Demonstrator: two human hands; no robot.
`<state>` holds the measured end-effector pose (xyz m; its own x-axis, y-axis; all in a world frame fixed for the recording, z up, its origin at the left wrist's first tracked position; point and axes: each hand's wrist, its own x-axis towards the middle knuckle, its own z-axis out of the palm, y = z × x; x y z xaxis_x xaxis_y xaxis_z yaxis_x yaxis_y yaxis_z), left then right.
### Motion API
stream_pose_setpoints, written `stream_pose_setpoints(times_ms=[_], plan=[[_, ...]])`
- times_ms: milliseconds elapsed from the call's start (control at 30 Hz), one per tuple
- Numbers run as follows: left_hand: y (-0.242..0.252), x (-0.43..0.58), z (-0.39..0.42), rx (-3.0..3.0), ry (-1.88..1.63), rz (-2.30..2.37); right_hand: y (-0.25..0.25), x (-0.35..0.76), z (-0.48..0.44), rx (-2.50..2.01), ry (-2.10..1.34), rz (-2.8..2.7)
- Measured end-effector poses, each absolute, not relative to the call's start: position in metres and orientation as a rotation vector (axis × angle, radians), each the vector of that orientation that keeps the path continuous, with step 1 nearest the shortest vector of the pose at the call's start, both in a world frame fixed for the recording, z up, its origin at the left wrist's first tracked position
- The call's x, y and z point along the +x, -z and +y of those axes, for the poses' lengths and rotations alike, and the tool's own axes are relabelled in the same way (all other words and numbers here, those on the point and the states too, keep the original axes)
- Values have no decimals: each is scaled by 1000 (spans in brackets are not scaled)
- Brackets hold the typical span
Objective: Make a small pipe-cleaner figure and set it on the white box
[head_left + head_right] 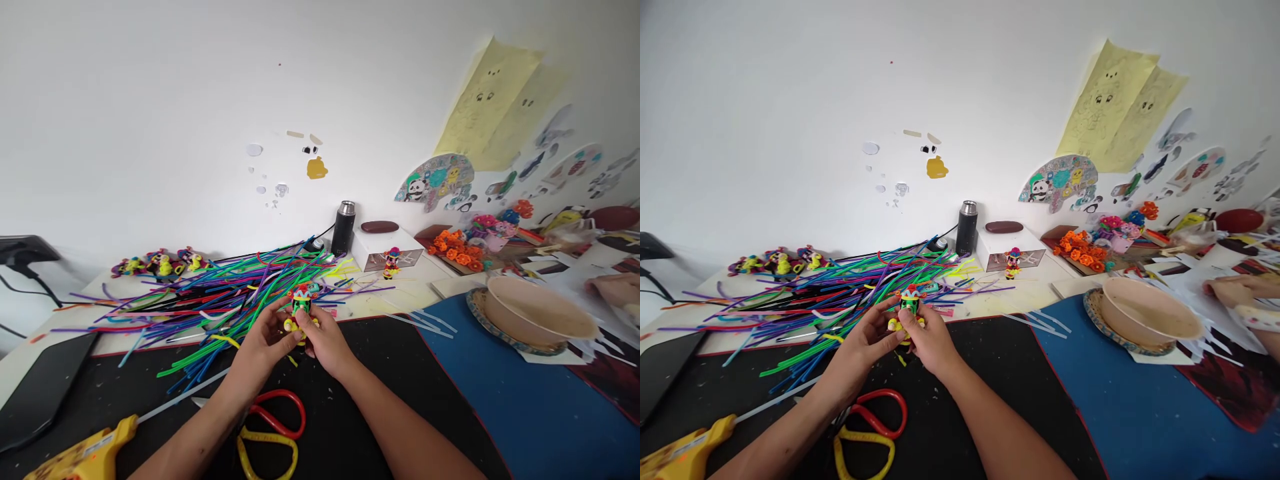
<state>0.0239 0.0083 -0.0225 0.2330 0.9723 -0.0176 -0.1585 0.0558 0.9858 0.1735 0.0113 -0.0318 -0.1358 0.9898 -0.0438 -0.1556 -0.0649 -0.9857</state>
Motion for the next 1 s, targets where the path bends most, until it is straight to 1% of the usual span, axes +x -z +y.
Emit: stream_pose_setpoints(times_ms=[433,1000], plan=[[28,24,9,1172,-1114,874,31,173,9,-1094,-1440,-1130],[23,25,4,1252,-1119,857,28,173,7,-1078,-1447,-1122]])
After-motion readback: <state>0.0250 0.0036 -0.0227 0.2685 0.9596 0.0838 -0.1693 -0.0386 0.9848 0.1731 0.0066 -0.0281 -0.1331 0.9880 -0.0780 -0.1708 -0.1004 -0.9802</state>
